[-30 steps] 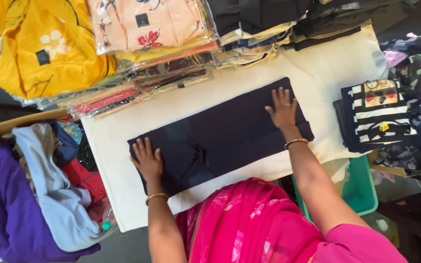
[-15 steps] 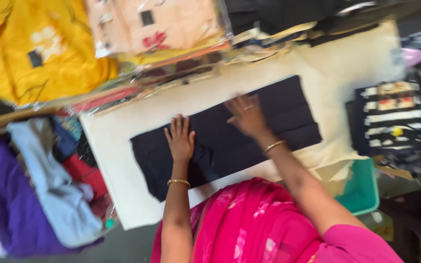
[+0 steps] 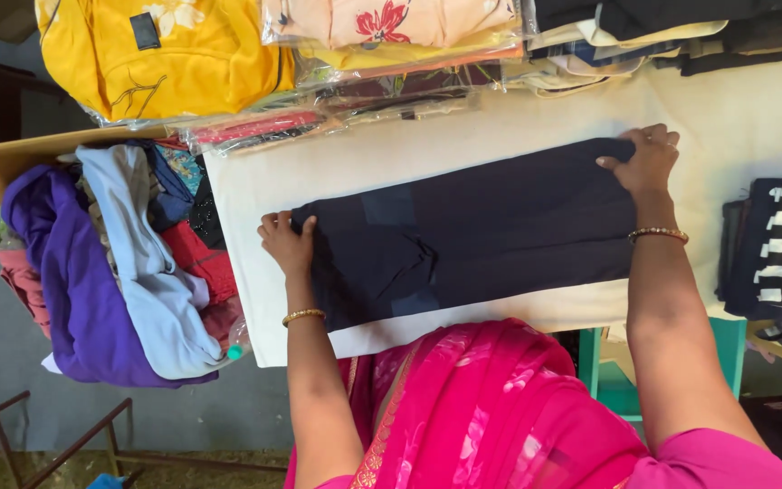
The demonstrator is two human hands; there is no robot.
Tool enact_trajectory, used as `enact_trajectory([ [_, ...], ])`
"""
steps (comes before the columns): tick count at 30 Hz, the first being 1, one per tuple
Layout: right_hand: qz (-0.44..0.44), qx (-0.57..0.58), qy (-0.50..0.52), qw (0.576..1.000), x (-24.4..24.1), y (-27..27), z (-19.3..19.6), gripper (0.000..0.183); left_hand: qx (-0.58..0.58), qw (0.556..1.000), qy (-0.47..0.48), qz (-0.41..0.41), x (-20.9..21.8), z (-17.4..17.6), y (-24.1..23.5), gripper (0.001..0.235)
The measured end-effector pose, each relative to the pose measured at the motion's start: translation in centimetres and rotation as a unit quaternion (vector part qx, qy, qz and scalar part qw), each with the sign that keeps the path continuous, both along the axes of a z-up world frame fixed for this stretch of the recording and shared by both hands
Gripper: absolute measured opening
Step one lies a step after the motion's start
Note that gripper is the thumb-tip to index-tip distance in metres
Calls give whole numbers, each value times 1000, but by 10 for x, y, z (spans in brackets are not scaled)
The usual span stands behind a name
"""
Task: The person folds a black t-shirt and a purple t-shirt on a white table. They smooth out the fabric, fold the sleeves and sides, and then fold the shirts in half before placing them on a stack of other folded clothes.
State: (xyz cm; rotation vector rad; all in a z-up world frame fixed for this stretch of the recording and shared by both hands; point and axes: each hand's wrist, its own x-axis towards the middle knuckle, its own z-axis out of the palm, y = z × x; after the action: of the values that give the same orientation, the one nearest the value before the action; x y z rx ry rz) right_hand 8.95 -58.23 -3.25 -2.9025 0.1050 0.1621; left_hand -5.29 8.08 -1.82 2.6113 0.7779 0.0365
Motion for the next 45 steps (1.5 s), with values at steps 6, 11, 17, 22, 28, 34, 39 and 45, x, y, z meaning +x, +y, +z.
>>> enact_trajectory([
  [6,37,54,-54,996,-17,-4,15,38,-230,972,-23,44,-3,-18,16,40],
  [11,-34,100,-32,994,-18,-6,39,38,-319,940,-124,10,5,-7,31,39],
  [17,-14,63,-87,994,-18,29,52,49,-149,984,-92,-5,26,38,-2,46],
  [22,83,29,-161,983,-71,92,62,71,28,991,-92,-95,-10,26,-70,49],
  [28,246,-6,-74,966,-163,174,25,71,-8,943,-98,-319,-79,15,-173,55],
  [34,259,45,-51,964,-171,127,22,63,55,948,-41,-312,-121,-5,-133,57],
  [39,56,46,-108,991,-169,39,28,58,2,990,-120,-69,-138,-11,-80,65],
  [45,40,-14,-49,998,-185,6,34,41,-129,988,-49,62,-133,14,-82,78],
])
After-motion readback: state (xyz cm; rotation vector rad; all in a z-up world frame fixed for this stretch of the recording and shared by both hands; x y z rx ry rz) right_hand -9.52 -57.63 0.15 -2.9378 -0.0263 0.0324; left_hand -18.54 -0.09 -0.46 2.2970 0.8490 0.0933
